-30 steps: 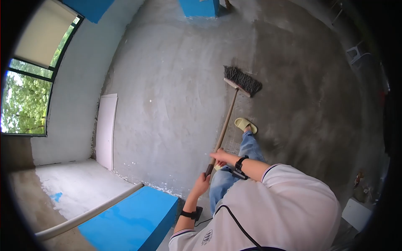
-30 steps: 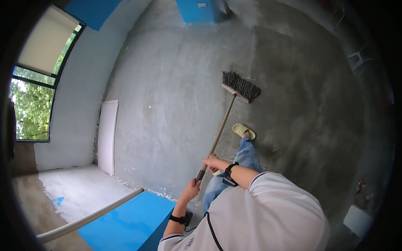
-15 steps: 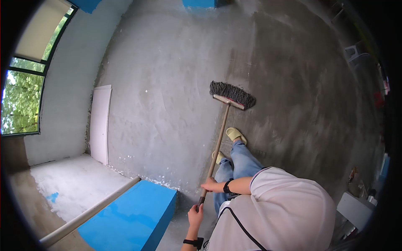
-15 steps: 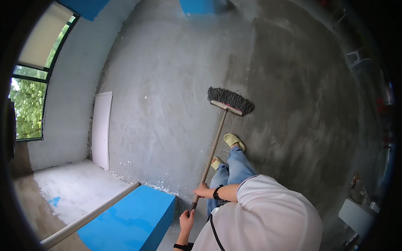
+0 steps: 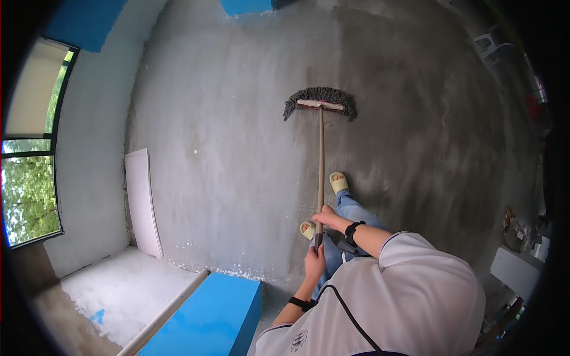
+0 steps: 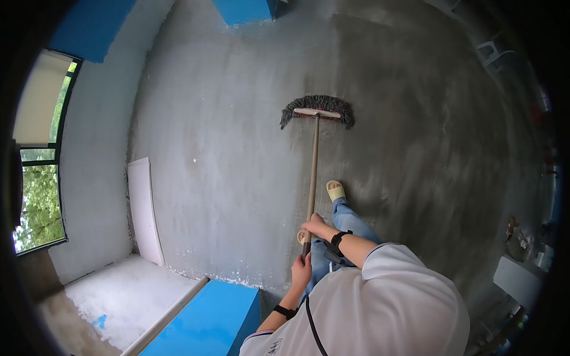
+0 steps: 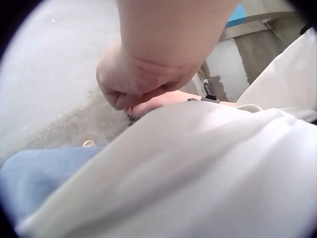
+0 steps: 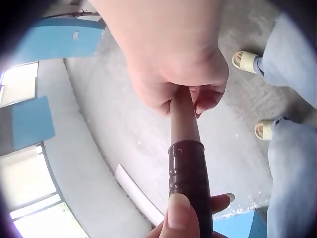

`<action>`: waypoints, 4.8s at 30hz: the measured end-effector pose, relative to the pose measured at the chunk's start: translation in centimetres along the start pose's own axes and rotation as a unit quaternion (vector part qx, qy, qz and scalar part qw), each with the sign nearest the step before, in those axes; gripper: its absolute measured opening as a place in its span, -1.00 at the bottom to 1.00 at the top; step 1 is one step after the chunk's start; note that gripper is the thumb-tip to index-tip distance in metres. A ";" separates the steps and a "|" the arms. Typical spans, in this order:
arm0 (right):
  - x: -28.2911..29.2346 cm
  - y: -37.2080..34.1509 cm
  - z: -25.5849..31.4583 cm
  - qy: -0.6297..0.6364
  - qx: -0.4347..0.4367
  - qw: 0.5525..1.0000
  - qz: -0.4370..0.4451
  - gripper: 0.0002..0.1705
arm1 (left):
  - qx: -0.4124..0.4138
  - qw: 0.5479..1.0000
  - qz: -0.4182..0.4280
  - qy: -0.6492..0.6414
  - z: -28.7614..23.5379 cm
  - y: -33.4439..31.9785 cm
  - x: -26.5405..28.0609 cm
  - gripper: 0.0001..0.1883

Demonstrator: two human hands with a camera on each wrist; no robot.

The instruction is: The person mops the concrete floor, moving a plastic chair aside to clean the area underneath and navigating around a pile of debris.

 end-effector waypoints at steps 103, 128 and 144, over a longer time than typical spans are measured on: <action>78.1 31.5 64.2 0.470 0.028 0.879 0.078 0.01 | -0.294 0.933 -0.131 0.158 -97.0 48.6 -5.4 -0.75; 100.2 60.4 80.6 0.301 0.087 0.944 -0.102 -0.44 | -0.170 0.981 -0.061 0.076 -123.1 89.8 -14.7 -0.58; 107.6 61.7 72.3 0.347 -0.076 0.935 0.004 -0.81 | 0.054 0.985 0.093 -0.136 -114.7 91.7 -15.3 -0.59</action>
Point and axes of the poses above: each hand's wrist, its own y-axis towards the middle knuckle, its own x-axis out of the back of the hand, z = x × y, the point moved 3 cm from there along y, towards the middle knuckle, and after that the axes turned 2 degrees about x, right-handed, at the moved point
